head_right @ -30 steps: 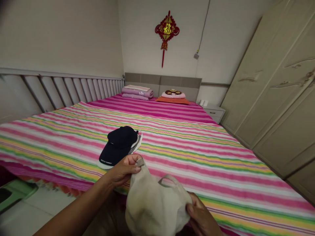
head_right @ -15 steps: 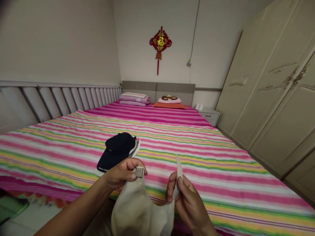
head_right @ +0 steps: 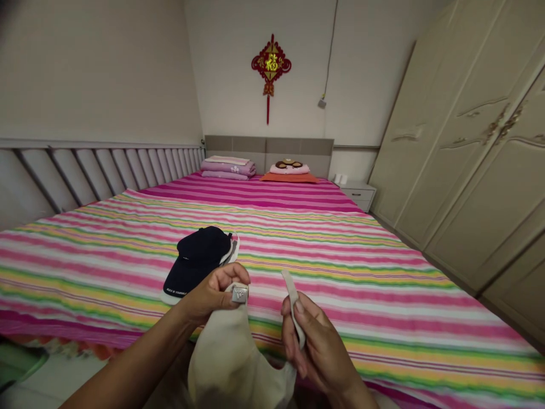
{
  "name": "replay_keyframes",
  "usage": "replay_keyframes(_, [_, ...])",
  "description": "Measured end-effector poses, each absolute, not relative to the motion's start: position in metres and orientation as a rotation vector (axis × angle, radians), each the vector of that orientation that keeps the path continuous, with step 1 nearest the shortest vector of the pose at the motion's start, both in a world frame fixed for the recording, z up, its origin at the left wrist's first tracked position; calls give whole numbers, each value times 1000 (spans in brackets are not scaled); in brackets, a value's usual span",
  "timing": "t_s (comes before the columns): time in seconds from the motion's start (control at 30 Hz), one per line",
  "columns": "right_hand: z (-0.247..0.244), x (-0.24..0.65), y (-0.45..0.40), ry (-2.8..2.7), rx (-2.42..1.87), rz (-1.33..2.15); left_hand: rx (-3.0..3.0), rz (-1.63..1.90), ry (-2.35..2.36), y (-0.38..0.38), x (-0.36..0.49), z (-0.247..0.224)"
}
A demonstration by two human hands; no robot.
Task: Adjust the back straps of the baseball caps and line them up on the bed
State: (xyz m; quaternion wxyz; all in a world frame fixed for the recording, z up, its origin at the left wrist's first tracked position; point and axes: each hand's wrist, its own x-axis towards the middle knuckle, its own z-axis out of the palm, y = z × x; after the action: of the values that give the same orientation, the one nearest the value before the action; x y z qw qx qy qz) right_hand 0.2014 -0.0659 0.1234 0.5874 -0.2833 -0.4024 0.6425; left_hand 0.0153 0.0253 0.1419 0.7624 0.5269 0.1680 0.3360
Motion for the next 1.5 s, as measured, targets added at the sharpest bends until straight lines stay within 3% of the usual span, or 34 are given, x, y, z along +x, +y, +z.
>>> replay_keyframes(0.47, [136,192,-58,-1024,-754,1448,1379,740,510,31,13,137])
replay_keyframes(0.73, [135,192,-56,-1061,-834,1422,2000,987,399,27,12,146])
replay_keyframes(1.03, [143,186,-57,-980,-837,1436,1367,933,235,22,25,131])
replay_keyframes(1.5, [146,178,-59,-929,-739,1505,1383,987,292,18,30,134])
